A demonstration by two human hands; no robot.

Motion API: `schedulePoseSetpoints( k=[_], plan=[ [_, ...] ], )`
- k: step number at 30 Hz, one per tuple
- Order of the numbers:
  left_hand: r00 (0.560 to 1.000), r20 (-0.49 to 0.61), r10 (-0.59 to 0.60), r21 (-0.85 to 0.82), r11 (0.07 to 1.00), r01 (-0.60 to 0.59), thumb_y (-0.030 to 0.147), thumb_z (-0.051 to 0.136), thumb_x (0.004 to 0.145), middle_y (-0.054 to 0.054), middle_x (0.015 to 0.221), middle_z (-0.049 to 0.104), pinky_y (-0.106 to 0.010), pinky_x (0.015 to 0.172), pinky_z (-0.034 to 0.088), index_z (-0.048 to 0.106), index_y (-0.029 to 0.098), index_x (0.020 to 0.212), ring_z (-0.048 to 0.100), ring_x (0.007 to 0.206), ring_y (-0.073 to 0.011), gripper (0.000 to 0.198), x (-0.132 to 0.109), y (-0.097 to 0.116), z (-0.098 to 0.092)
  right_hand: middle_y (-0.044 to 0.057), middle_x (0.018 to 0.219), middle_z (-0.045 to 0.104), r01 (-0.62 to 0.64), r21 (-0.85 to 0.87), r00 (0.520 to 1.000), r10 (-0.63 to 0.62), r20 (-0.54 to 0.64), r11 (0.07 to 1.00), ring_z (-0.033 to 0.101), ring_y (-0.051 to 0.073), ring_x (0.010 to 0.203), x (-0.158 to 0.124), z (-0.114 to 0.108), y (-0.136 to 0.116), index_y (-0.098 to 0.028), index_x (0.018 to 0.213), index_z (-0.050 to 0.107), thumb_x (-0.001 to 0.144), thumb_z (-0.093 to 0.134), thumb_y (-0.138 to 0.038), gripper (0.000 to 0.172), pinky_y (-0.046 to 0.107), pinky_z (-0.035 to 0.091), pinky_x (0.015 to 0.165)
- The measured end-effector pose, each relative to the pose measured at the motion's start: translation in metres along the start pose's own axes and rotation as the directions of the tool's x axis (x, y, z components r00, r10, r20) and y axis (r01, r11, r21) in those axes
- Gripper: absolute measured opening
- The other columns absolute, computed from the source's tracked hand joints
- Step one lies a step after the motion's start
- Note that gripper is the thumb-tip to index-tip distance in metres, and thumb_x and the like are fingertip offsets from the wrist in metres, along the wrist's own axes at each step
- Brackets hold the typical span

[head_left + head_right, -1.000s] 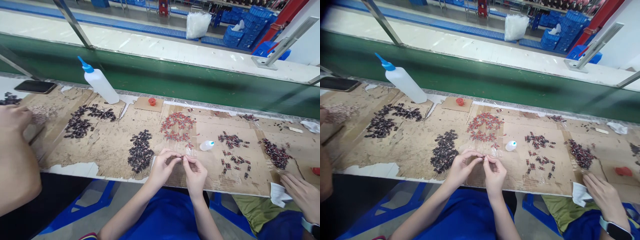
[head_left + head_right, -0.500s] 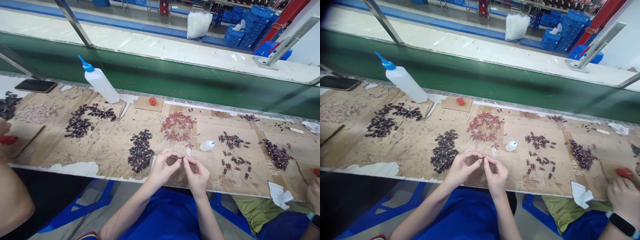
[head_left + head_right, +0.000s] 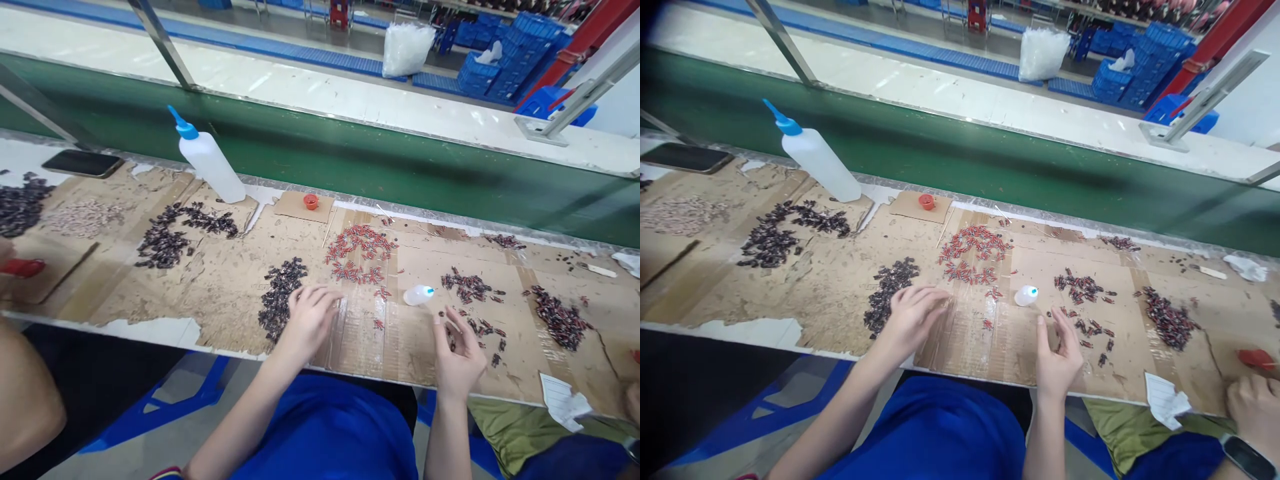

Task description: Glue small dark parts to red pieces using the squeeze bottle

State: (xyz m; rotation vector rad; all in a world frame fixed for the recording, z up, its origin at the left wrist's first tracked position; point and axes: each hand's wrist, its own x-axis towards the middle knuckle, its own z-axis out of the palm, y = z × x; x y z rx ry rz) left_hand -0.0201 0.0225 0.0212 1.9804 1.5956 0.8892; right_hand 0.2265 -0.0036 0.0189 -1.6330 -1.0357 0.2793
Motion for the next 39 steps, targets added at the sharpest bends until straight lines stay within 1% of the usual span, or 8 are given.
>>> schedulePoseSetpoints(
  k=[6, 9, 13, 17, 20, 23, 31, 39],
  plan=[
    [0.996, -0.088, 0.008, 0.239, 0.971, 0.014, 0.013, 0.058, 0.081, -0.007, 0.093, 0.072, -0.053, 0.096, 0.031, 0.068, 0.026, 0.078, 0.051, 0.109, -0.0321, 0.016, -0.011, -0.030, -0.015, 0.013, 0.106, 0.066, 0.205, -0.221, 0.967, -0.162, 0.198, 0.953, 0.053, 0.031, 0.109, 0.018, 0.017, 0.011, -0.018, 0.107, 0.066, 0.066, 0.074, -0.056, 0.057, 0.053, 0.042, 0.097],
    [0.992, -0.128, 0.000, 0.220, 0.975, 0.028, 0.015, 0.057, 0.082, -0.006, 0.088, 0.072, -0.051, 0.091, 0.034, 0.068, 0.026, 0.071, 0.052, 0.105, -0.0318, 0.019, -0.010, -0.035, -0.012, 0.014, 0.108, 0.065, 0.227, -0.207, 0.949, -0.169, 0.265, 0.952, 0.047, 0.033, 0.117, 0.022, 0.031, 0.010, -0.020, 0.102, 0.065, 0.071, 0.068, -0.058, 0.050, 0.053, 0.039, 0.099],
    [0.997, -0.076, -0.006, 0.137, 0.990, 0.016, 0.016, 0.058, 0.085, -0.003, 0.086, 0.074, -0.047, 0.090, 0.035, 0.068, 0.026, 0.077, 0.053, 0.106, -0.0293, 0.017, -0.003, -0.026, -0.011, 0.011, 0.112, 0.066, 0.063, -0.038, 0.946, -0.047, 0.320, 0.997, 0.050, 0.029, 0.121, 0.022, 0.032, 0.003, -0.021, 0.099, 0.060, 0.077, 0.067, -0.047, 0.035, 0.051, 0.037, 0.102],
    [0.992, 0.048, 0.118, -0.002, 0.993, -0.118, 0.018, 0.062, 0.086, 0.001, 0.089, 0.075, -0.043, 0.091, 0.034, 0.069, 0.026, 0.084, 0.058, 0.103, -0.0240, 0.011, 0.006, -0.003, 0.005, 0.006, 0.089, 0.071, -0.181, 0.208, 0.925, 0.095, 0.367, 0.961, 0.067, 0.022, 0.084, 0.014, 0.024, 0.001, -0.021, 0.090, 0.059, 0.066, 0.076, -0.042, 0.036, 0.038, 0.052, 0.078],
    [0.980, 0.131, 0.149, -0.056, 0.988, -0.143, 0.018, 0.065, 0.085, 0.001, 0.090, 0.075, -0.042, 0.092, 0.034, 0.069, 0.026, 0.088, 0.061, 0.098, -0.0215, 0.009, 0.009, 0.010, 0.026, 0.004, 0.076, 0.071, -0.236, 0.294, 0.927, 0.124, 0.354, 0.926, 0.065, 0.021, 0.067, 0.005, 0.020, 0.002, -0.019, 0.084, 0.066, 0.057, 0.080, -0.045, 0.041, 0.032, 0.051, 0.060],
    [0.985, 0.143, 0.093, -0.070, 0.994, -0.084, 0.018, 0.068, 0.082, -0.002, 0.096, 0.075, -0.041, 0.092, 0.035, 0.067, 0.024, 0.099, 0.062, 0.100, -0.0226, 0.018, 0.007, 0.010, 0.038, 0.005, 0.073, 0.070, -0.296, 0.372, 0.928, 0.173, 0.330, 0.880, 0.064, 0.020, 0.063, -0.002, 0.019, 0.000, -0.017, 0.084, 0.068, 0.060, 0.076, -0.047, 0.039, 0.030, 0.049, 0.057],
    [0.993, 0.114, 0.042, -0.144, 0.989, -0.025, 0.016, 0.064, 0.084, -0.002, 0.097, 0.076, -0.039, 0.091, 0.038, 0.067, 0.025, 0.102, 0.065, 0.097, -0.0203, 0.020, 0.001, 0.002, 0.036, 0.002, 0.066, 0.068, -0.344, 0.290, 0.913, 0.246, 0.326, 0.893, 0.060, 0.016, 0.055, -0.007, 0.029, -0.013, -0.016, 0.073, 0.066, 0.052, 0.083, -0.040, 0.037, 0.025, 0.046, 0.051],
    [0.993, 0.114, -0.034, -0.197, 0.979, 0.056, 0.018, 0.068, 0.081, -0.001, 0.090, 0.077, -0.043, 0.094, 0.039, 0.068, 0.024, 0.096, 0.067, 0.098, -0.0226, 0.017, 0.002, 0.003, 0.037, 0.004, 0.060, 0.068, -0.233, 0.226, 0.957, 0.183, 0.224, 0.946, 0.063, 0.017, 0.054, -0.018, 0.043, -0.020, -0.016, 0.069, 0.066, 0.068, 0.071, -0.051, 0.036, 0.027, 0.050, 0.052]
  ],
)
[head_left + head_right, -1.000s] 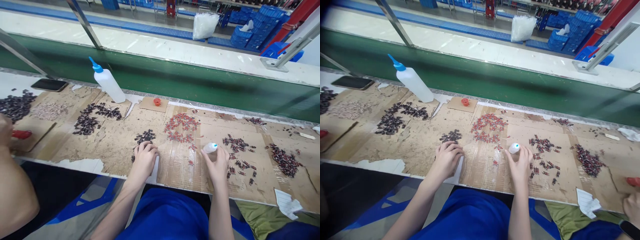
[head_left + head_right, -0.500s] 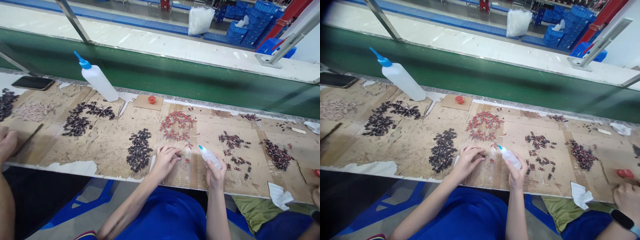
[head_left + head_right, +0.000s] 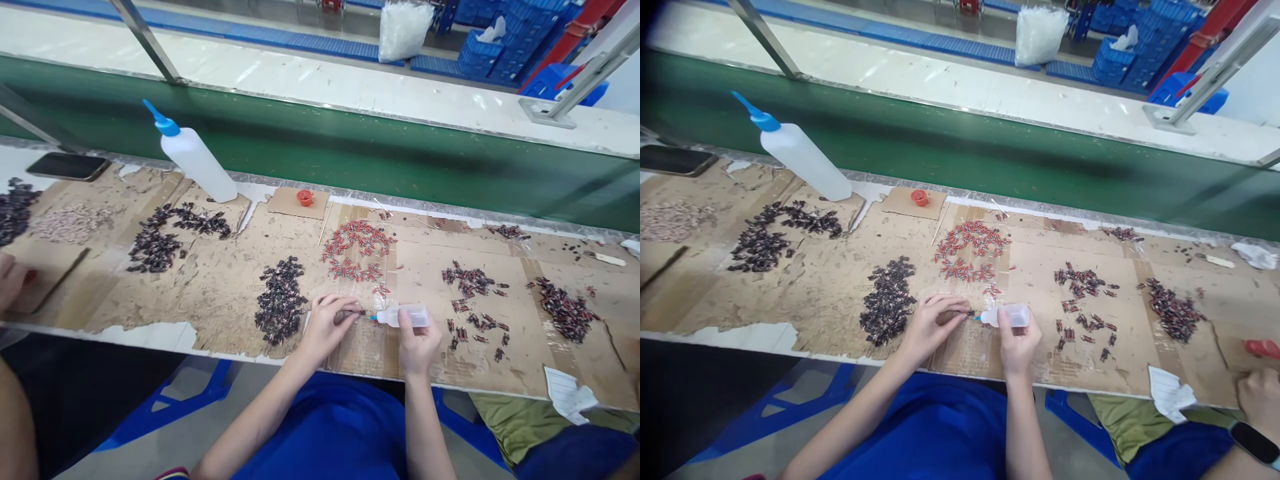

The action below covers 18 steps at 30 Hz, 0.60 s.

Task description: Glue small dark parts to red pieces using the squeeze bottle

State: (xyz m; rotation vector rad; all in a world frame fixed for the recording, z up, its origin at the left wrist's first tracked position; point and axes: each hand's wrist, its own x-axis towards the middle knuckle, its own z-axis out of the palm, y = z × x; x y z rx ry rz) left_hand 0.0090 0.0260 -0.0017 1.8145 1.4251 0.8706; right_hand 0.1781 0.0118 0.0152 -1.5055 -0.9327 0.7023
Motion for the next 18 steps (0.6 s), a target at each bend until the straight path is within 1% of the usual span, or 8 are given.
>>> schedulePoseSetpoints(
  k=[4, 7, 12, 18],
  plan=[
    [0.999, 0.004, -0.054, -0.017, 0.998, 0.054, 0.019, 0.070, 0.079, -0.002, 0.091, 0.077, -0.045, 0.095, 0.039, 0.071, 0.024, 0.091, 0.067, 0.100, -0.0238, 0.013, 0.0019, 0.0021, -0.0011, 0.003, 0.056, 0.066, 0.083, -0.165, 0.996, -0.079, 0.035, 0.983, 0.059, 0.015, 0.048, -0.0007, 0.0017, 0.0043, -0.016, 0.066, 0.065, 0.072, 0.069, -0.051, 0.036, 0.025, 0.047, 0.048],
    [0.994, 0.004, -0.105, -0.027, 0.994, 0.105, 0.018, 0.072, 0.077, -0.002, 0.093, 0.077, -0.048, 0.096, 0.039, 0.072, 0.024, 0.085, 0.067, 0.100, -0.0248, 0.010, 0.0037, 0.0039, -0.0010, 0.004, 0.056, 0.066, 0.116, -0.233, 0.993, -0.105, 0.059, 0.966, 0.058, 0.015, 0.048, -0.0003, 0.0010, 0.0075, -0.016, 0.066, 0.064, 0.075, 0.067, -0.051, 0.036, 0.024, 0.046, 0.048],
    [0.989, 0.003, -0.148, -0.038, 0.988, 0.148, 0.016, 0.073, 0.074, -0.003, 0.091, 0.077, -0.050, 0.096, 0.040, 0.074, 0.025, 0.081, 0.068, 0.098, -0.0255, 0.011, 0.0055, 0.0044, -0.0009, 0.003, 0.055, 0.065, 0.140, -0.276, 0.990, -0.125, 0.071, 0.951, 0.058, 0.015, 0.048, 0.0003, 0.0011, 0.0092, -0.016, 0.064, 0.063, 0.076, 0.066, -0.052, 0.038, 0.024, 0.045, 0.049],
    [0.991, -0.004, -0.131, -0.039, 0.991, 0.130, 0.017, 0.073, 0.074, -0.002, 0.089, 0.077, -0.046, 0.096, 0.043, 0.075, 0.025, 0.080, 0.069, 0.096, -0.0241, 0.010, 0.0057, 0.0038, -0.0015, 0.003, 0.055, 0.064, 0.140, -0.268, 0.990, -0.129, 0.059, 0.953, 0.057, 0.014, 0.047, 0.0013, 0.0013, 0.0087, -0.016, 0.064, 0.062, 0.076, 0.066, -0.051, 0.037, 0.024, 0.045, 0.049]
  ],
)
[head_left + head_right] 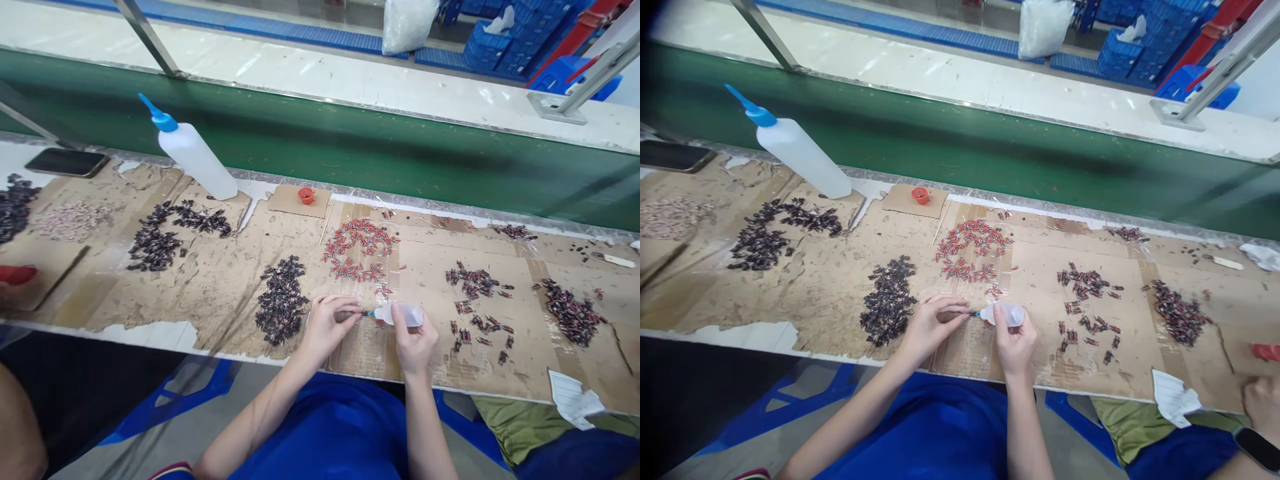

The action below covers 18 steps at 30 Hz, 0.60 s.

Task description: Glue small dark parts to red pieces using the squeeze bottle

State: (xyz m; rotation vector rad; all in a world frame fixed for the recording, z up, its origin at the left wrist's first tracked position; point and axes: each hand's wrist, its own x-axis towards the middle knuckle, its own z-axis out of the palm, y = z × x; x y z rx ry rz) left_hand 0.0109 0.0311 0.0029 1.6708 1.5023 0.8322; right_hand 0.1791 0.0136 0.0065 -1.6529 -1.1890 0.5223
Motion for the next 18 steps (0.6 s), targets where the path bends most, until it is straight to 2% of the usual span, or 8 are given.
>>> schedulePoseSetpoints(
  k=[8, 13, 18],
  plan=[
    [0.999, 0.007, -0.037, -0.016, 0.999, 0.037, 0.014, 0.074, 0.072, -0.003, 0.087, 0.077, -0.049, 0.096, 0.042, 0.075, 0.025, 0.078, 0.069, 0.095, -0.0253, 0.012, 0.0006, 0.0032, -0.0008, 0.003, 0.057, 0.065, -0.047, 0.104, 0.998, 0.050, -0.031, 0.993, 0.059, 0.015, 0.050, -0.0017, -0.0006, 0.0001, -0.016, 0.067, 0.063, 0.077, 0.066, -0.050, 0.036, 0.024, 0.048, 0.050],
    [1.000, 0.003, -0.029, -0.013, 1.000, 0.029, 0.014, 0.074, 0.073, -0.003, 0.088, 0.077, -0.047, 0.096, 0.043, 0.075, 0.025, 0.076, 0.069, 0.094, -0.0247, 0.011, 0.0011, 0.0026, -0.0012, 0.004, 0.059, 0.067, -0.046, 0.074, 0.999, 0.044, 0.021, 0.996, 0.061, 0.015, 0.051, -0.0019, 0.0004, 0.0035, -0.016, 0.068, 0.065, 0.076, 0.067, -0.049, 0.034, 0.025, 0.048, 0.051],
    [1.000, 0.008, -0.028, -0.015, 0.999, 0.028, 0.015, 0.074, 0.073, -0.002, 0.088, 0.077, -0.047, 0.097, 0.043, 0.075, 0.025, 0.078, 0.069, 0.095, -0.0243, 0.011, 0.0010, 0.0014, -0.0004, 0.004, 0.060, 0.067, -0.044, 0.057, 0.999, 0.044, 0.012, 0.997, 0.060, 0.016, 0.052, -0.0024, 0.0018, 0.0040, -0.015, 0.069, 0.065, 0.075, 0.068, -0.049, 0.034, 0.026, 0.048, 0.053]
  ],
)
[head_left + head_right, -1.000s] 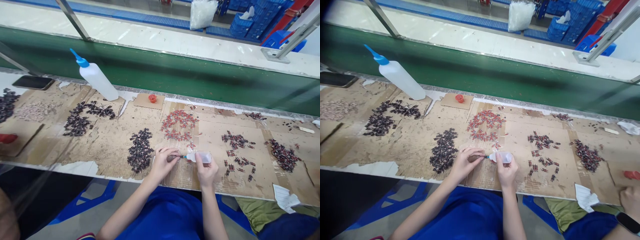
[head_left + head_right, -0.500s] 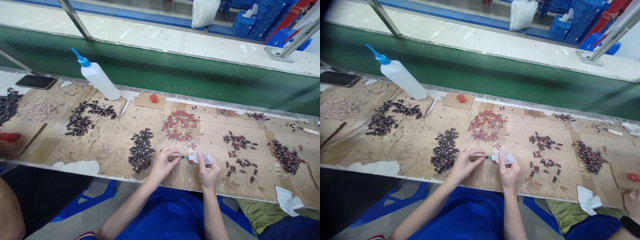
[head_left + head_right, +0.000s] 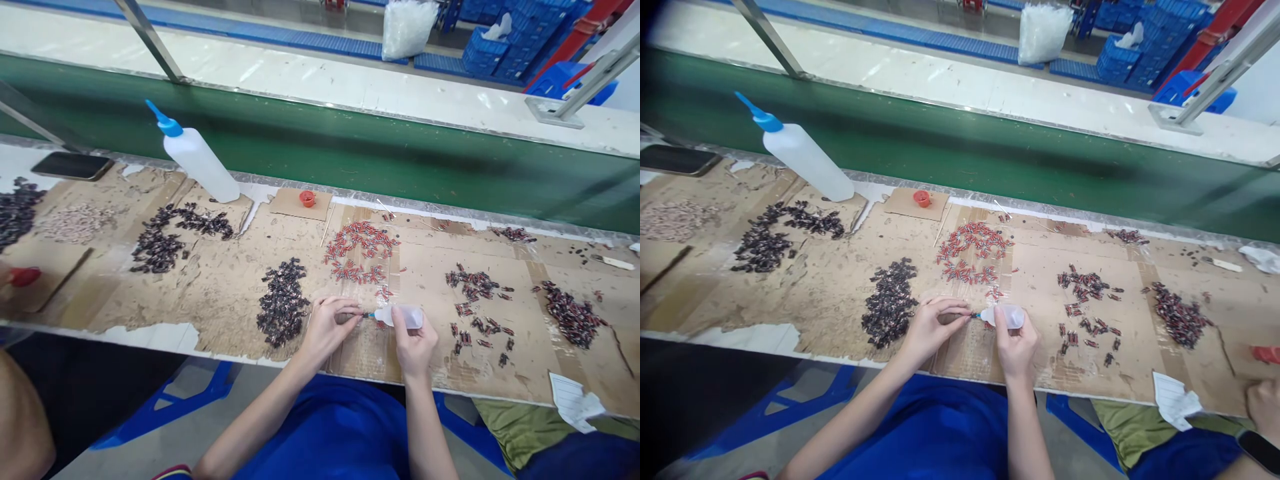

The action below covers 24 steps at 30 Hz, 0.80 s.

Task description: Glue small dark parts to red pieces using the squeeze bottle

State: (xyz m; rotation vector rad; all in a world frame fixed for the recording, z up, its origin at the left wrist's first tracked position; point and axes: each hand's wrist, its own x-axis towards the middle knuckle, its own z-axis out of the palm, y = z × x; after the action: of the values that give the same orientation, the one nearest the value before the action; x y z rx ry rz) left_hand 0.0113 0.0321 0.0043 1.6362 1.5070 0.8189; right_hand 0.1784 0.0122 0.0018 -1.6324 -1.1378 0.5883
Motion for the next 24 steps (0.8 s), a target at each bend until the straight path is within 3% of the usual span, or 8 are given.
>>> schedulePoseSetpoints(
  k=[3, 9, 14, 19, 22, 24],
  plan=[
    [1.000, 0.002, 0.017, 0.001, 1.000, -0.017, 0.016, 0.072, 0.074, -0.003, 0.089, 0.077, -0.047, 0.097, 0.042, 0.075, 0.024, 0.079, 0.068, 0.096, -0.0243, 0.010, -0.001, -0.001, 0.001, 0.004, 0.061, 0.067, -0.019, 0.047, 0.998, 0.022, -0.059, 0.999, 0.061, 0.017, 0.055, 0.000, -0.002, -0.002, -0.016, 0.070, 0.064, 0.075, 0.068, -0.047, 0.032, 0.027, 0.048, 0.055],
    [0.996, 0.043, 0.075, 0.035, 0.996, -0.076, 0.015, 0.070, 0.077, -0.003, 0.090, 0.076, -0.047, 0.096, 0.039, 0.072, 0.024, 0.087, 0.066, 0.098, -0.0247, 0.013, -0.003, 0.002, -0.004, 0.003, 0.074, 0.065, -0.017, 0.199, 0.955, 0.074, -0.287, 0.980, 0.062, 0.017, 0.061, 0.008, -0.012, 0.000, -0.016, 0.086, 0.058, 0.074, 0.068, -0.045, 0.032, 0.030, 0.051, 0.060],
    [0.971, 0.052, 0.232, 0.174, 0.956, -0.238, 0.020, 0.067, 0.083, -0.002, 0.097, 0.074, -0.048, 0.098, 0.034, 0.071, 0.026, 0.094, 0.060, 0.105, -0.0243, 0.013, -0.003, 0.009, -0.001, 0.002, 0.085, 0.065, 0.009, 0.235, 0.971, 0.048, -0.236, 0.972, 0.066, 0.019, 0.079, 0.019, -0.016, 0.007, -0.022, 0.085, 0.046, 0.058, 0.081, -0.033, 0.045, 0.038, 0.053, 0.079],
    [0.891, 0.121, 0.437, 0.260, 0.853, -0.453, 0.016, 0.061, 0.087, -0.006, 0.111, 0.069, -0.048, 0.096, 0.035, 0.069, 0.024, 0.091, 0.050, 0.118, -0.0271, 0.012, -0.001, 0.013, 0.016, 0.003, 0.089, 0.064, 0.038, 0.188, 0.986, -0.006, -0.168, 0.981, 0.066, 0.019, 0.082, 0.019, -0.016, 0.012, -0.023, 0.091, 0.043, 0.057, 0.081, -0.031, 0.052, 0.039, 0.054, 0.079],
    [0.870, 0.151, 0.469, 0.326, 0.808, -0.492, 0.009, 0.058, 0.086, -0.008, 0.117, 0.065, -0.050, 0.096, 0.036, 0.067, 0.021, 0.087, 0.045, 0.123, -0.0293, 0.015, -0.001, 0.012, 0.025, 0.008, 0.099, 0.063, 0.105, 0.128, 0.982, -0.083, -0.171, 0.986, 0.064, 0.021, 0.092, 0.012, -0.019, 0.011, -0.022, 0.104, 0.042, 0.060, 0.080, -0.033, 0.059, 0.040, 0.054, 0.082],
    [0.873, 0.140, 0.467, 0.353, 0.800, -0.484, 0.006, 0.055, 0.086, -0.010, 0.121, 0.062, -0.050, 0.097, 0.037, 0.065, 0.019, 0.086, 0.043, 0.125, -0.0293, 0.017, -0.001, 0.011, 0.027, 0.012, 0.110, 0.059, 0.190, 0.028, 0.956, -0.179, -0.232, 0.981, 0.061, 0.023, 0.101, 0.002, -0.023, 0.010, -0.021, 0.113, 0.042, 0.063, 0.079, -0.034, 0.064, 0.041, 0.053, 0.084]
  ],
)
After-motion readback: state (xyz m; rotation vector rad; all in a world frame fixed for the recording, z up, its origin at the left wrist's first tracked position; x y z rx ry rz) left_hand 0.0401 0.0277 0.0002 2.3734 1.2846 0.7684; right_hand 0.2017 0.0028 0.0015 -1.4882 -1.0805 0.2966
